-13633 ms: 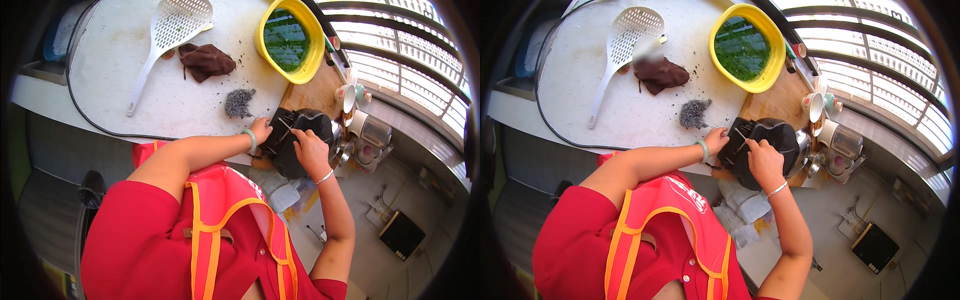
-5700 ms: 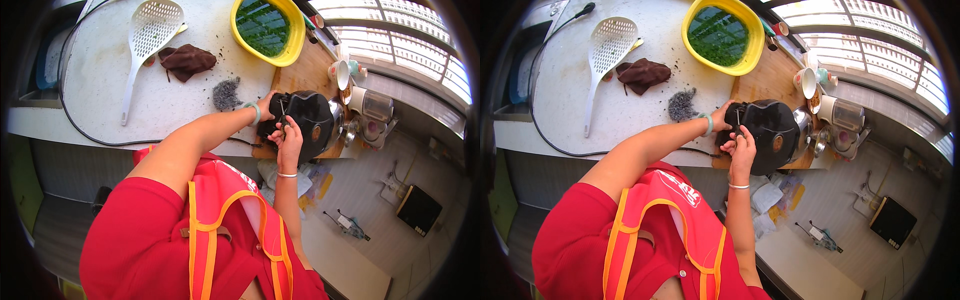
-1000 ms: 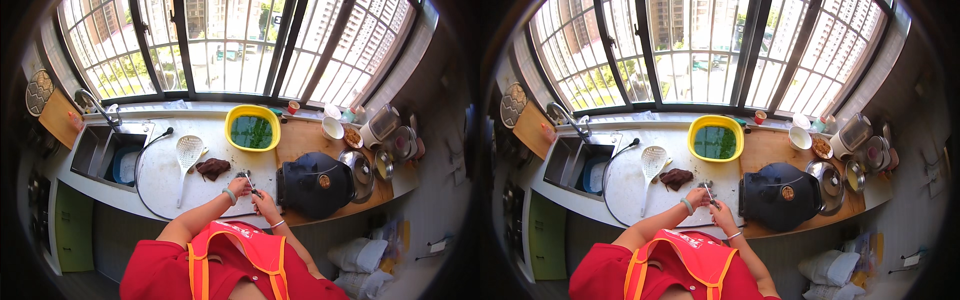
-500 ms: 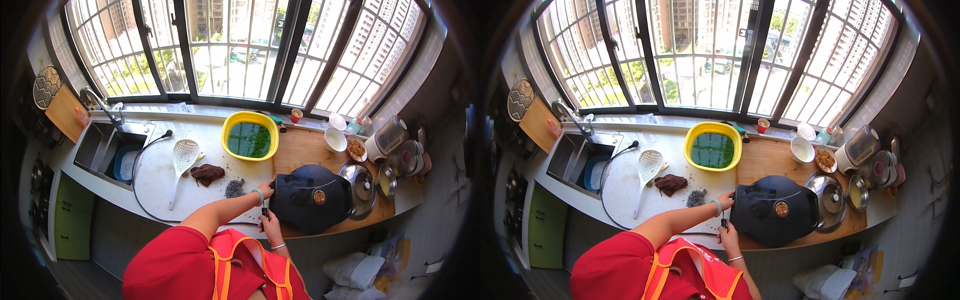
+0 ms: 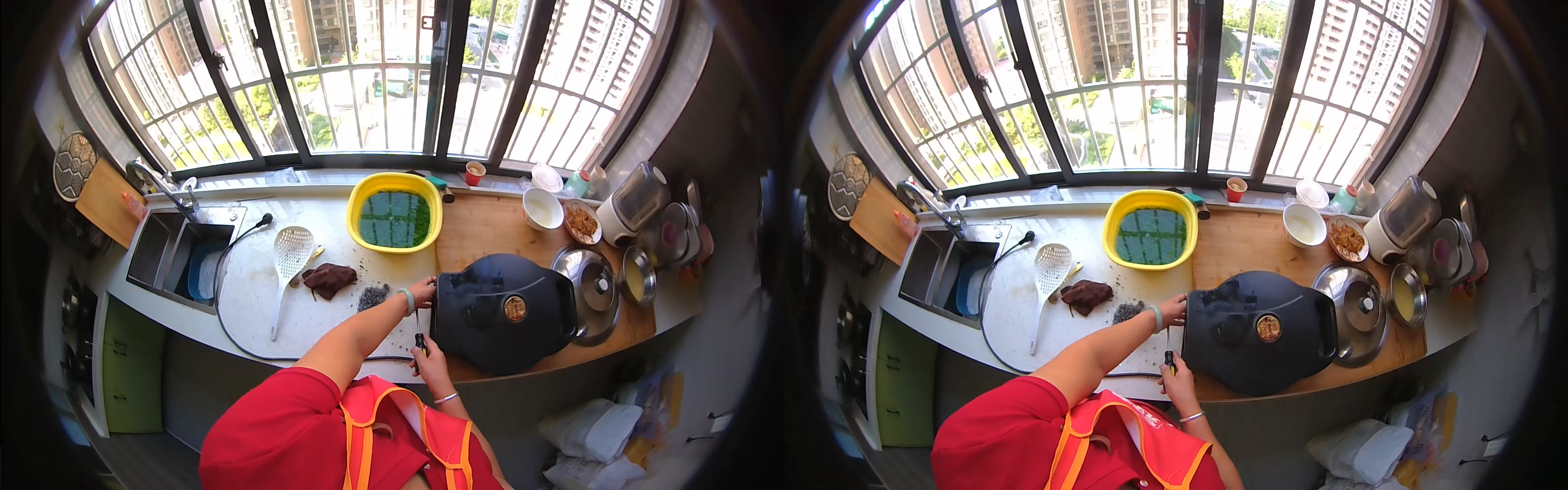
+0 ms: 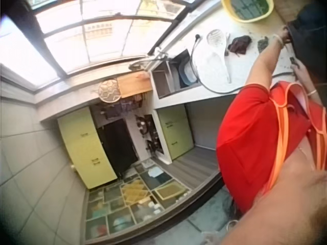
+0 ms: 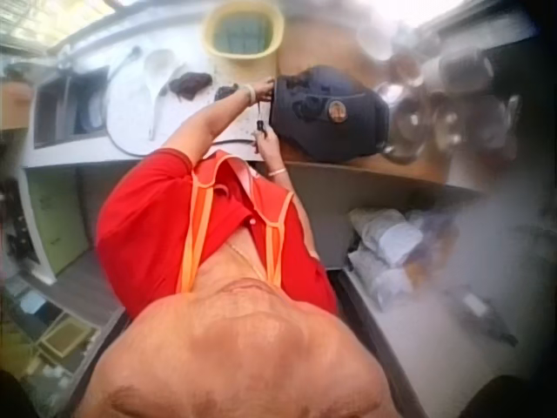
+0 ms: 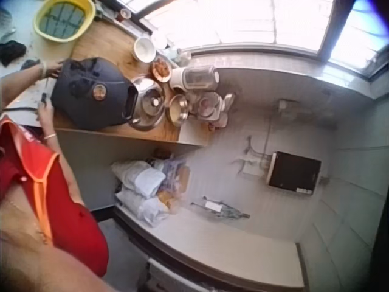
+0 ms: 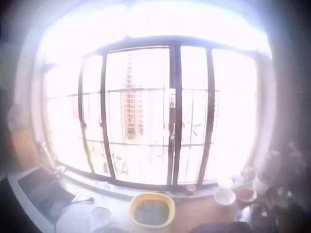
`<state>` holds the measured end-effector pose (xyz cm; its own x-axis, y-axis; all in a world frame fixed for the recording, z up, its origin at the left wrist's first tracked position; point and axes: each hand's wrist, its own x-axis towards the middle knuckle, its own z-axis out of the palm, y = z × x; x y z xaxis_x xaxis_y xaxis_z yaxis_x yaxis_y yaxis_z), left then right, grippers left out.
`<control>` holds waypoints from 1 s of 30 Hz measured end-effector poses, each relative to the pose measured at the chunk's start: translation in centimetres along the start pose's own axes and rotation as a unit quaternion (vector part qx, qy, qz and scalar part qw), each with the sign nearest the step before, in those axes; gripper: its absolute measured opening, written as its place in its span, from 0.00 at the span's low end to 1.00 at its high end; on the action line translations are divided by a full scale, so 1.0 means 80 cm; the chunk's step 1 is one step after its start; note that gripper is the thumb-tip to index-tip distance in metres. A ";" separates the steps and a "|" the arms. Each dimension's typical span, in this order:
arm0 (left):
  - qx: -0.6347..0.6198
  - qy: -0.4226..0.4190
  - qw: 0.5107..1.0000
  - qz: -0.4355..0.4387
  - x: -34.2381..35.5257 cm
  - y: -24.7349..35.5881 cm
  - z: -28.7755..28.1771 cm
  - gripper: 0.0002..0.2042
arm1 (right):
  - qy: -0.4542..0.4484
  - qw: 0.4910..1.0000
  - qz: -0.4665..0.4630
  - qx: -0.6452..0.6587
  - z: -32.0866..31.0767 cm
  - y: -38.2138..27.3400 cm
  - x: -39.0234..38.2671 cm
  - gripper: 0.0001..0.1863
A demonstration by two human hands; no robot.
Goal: The person cleans the exterior of a black appliance with a steel wool pad and a cloth. They then use a screwdriver to unscrew and remove a panel from the appliance, followed by further cleaning of the exposed area.
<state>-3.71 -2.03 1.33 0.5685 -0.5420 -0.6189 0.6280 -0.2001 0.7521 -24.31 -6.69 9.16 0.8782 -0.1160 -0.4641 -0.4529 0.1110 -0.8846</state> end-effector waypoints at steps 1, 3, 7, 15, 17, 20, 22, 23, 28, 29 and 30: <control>-0.012 0.007 1.000 -0.002 -0.003 -0.001 0.005 0.15 | 0.005 1.000 -0.002 0.001 -0.002 0.000 -0.001 0.30; -0.036 0.023 0.999 -0.006 -0.017 0.000 0.011 0.16 | -0.002 1.000 0.008 -0.008 -0.006 0.007 -0.004 0.29; -0.072 0.004 0.997 -0.007 -0.031 -0.022 0.009 0.17 | -0.003 1.000 0.014 -0.019 -0.014 0.008 -0.024 0.27; -0.094 -0.007 0.995 -0.033 -0.066 -0.021 0.007 0.14 | 0.003 1.000 -0.004 -0.003 -0.017 0.019 -0.047 0.26; -0.092 -0.011 0.995 -0.030 -0.066 -0.025 0.005 0.13 | 0.009 1.000 -0.007 0.006 -0.015 0.021 -0.049 0.26; -0.080 -0.012 0.996 -0.023 -0.062 -0.028 0.005 0.13 | 0.031 0.999 -0.014 0.017 -0.011 0.025 -0.050 0.26; -0.073 -0.007 0.997 -0.025 -0.059 -0.032 0.003 0.12 | 0.041 0.999 -0.009 0.020 -0.008 0.024 -0.052 0.26; -0.070 -0.005 0.997 -0.029 -0.055 -0.029 0.001 0.12 | 0.047 0.999 -0.014 0.015 -0.007 0.020 -0.049 0.25; -0.084 0.012 0.996 -0.032 -0.049 -0.036 0.004 0.14 | 0.073 0.997 0.001 0.001 -0.001 0.024 -0.051 0.25; -0.087 0.008 0.996 -0.026 -0.050 -0.035 0.006 0.14 | 0.087 0.996 0.002 0.001 0.001 0.022 -0.049 0.25; -0.069 0.012 0.997 -0.022 -0.041 -0.048 -0.010 0.13 | 0.086 0.996 0.007 0.004 0.007 0.018 -0.048 0.25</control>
<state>-7.57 1.19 0.29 0.5505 -0.5153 -0.6568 0.7189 -0.1074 0.6868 -28.25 -5.54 9.73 0.8322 -0.2811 -0.4779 -0.4631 0.1214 -0.8779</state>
